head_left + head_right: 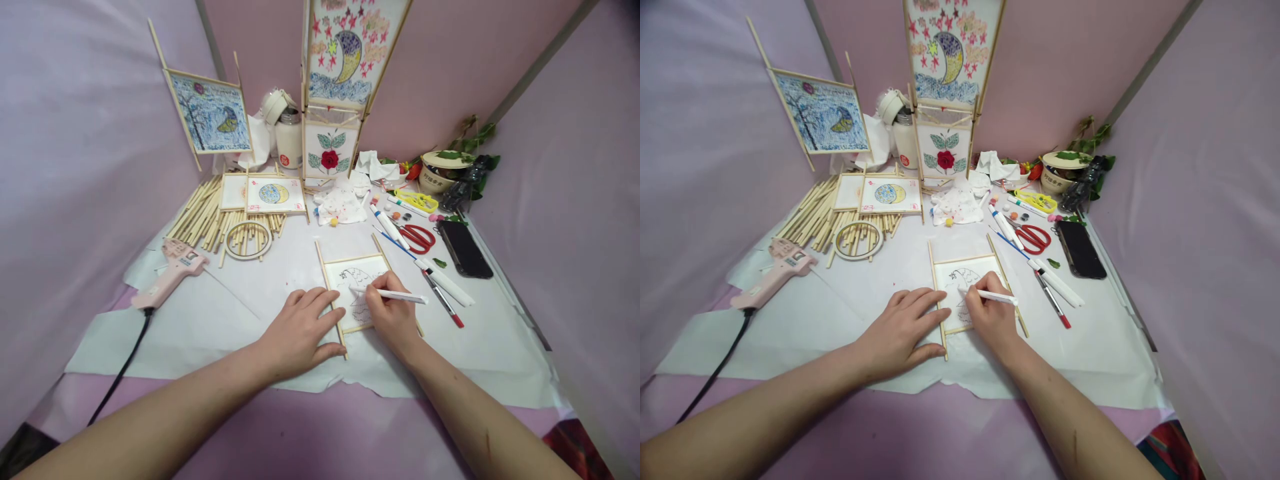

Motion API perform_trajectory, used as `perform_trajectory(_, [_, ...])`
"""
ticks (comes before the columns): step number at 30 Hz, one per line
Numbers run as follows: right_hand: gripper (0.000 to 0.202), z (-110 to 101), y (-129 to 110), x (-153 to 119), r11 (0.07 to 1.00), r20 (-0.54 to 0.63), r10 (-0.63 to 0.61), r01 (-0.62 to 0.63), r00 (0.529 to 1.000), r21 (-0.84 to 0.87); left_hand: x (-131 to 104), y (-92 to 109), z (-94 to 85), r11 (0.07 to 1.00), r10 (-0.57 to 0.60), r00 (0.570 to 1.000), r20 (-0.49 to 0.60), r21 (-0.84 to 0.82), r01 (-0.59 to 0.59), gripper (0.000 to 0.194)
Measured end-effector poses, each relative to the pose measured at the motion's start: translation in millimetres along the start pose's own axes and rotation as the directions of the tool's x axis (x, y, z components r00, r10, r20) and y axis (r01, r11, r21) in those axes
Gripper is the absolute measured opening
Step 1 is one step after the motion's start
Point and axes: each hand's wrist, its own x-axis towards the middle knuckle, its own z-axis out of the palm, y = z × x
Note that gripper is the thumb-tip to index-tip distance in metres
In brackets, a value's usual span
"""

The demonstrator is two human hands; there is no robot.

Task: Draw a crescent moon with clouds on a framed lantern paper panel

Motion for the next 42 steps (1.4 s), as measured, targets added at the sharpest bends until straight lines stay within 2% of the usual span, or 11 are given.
perform_trajectory(42, [0.013, 0.9, -0.3, -1.6, 0.997, 0.204, -0.044, 0.031, 0.978, 0.07, -0.6, 0.5, -1.2, 1.0, 0.002, 1.0, -0.007, -0.026, -0.002, 0.051])
